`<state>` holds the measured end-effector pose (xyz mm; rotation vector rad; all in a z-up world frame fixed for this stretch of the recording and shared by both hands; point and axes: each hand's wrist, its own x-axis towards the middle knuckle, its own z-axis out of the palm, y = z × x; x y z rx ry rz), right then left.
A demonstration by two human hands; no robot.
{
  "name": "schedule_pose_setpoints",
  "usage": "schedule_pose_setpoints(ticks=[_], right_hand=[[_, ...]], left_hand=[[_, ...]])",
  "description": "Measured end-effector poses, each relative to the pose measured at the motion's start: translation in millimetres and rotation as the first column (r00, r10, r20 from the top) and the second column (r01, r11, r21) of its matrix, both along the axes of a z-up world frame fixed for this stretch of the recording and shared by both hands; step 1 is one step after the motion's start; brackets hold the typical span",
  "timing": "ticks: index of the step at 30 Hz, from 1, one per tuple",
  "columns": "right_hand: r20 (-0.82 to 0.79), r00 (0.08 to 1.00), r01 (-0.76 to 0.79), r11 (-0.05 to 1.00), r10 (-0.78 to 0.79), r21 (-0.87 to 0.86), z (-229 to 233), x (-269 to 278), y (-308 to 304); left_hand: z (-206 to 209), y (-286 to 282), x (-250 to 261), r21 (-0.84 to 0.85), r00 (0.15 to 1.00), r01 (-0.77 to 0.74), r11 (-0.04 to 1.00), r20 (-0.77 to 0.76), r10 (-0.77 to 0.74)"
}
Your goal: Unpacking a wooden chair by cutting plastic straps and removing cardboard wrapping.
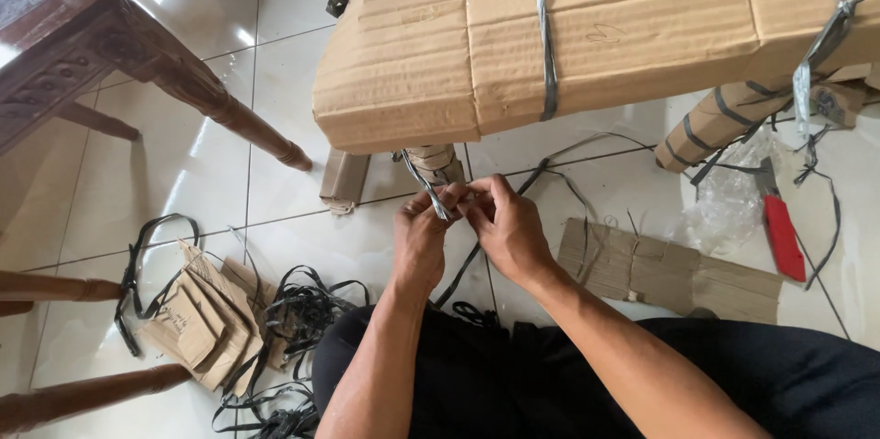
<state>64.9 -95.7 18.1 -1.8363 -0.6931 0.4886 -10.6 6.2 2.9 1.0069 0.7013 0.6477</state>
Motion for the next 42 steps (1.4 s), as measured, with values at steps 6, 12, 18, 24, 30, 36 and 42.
schedule_pose_setpoints(ticks=[6,12,18,24,30,36,42], right_hand=[[0.154,0.988,0.014,1.0,-0.016,0.016,-10,-5,1],[0.172,0.98,-0.098,0.995,0.098,-0.008,-18,-1,2],[0.131,0.97,-0.209,0.978,0.203,0.027,-9,-14,10],[0.211,0.945,-0.261,0.965,0.25,0.027,3,-9,7],[0.278,0.934,-0.25,0.966,0.222,0.067,-17,-6,1],[0.319,0.923,-0.222,0.975,0.214,-0.01,-32,8,8],[0.323,0.924,-0.189,0.979,0.205,-0.082,-25,15,19]], left_hand=[[-5,0,2,0.105,0.998,-0.02,0.994,-0.051,0.025],[20,-1,1,0.217,0.97,-0.045,0.975,-0.226,0.095],[15,15,-4,0.375,0.873,0.037,0.926,-0.463,0.153],[24,18,1,0.469,0.84,0.118,0.875,-0.518,0.164],[29,25,5,0.619,0.721,0.272,0.737,-0.638,0.27],[4,36,13,0.157,0.867,0.013,0.987,-0.493,0.067],[-14,47,12,0.048,0.894,0.037,0.998,-0.447,-0.011]])
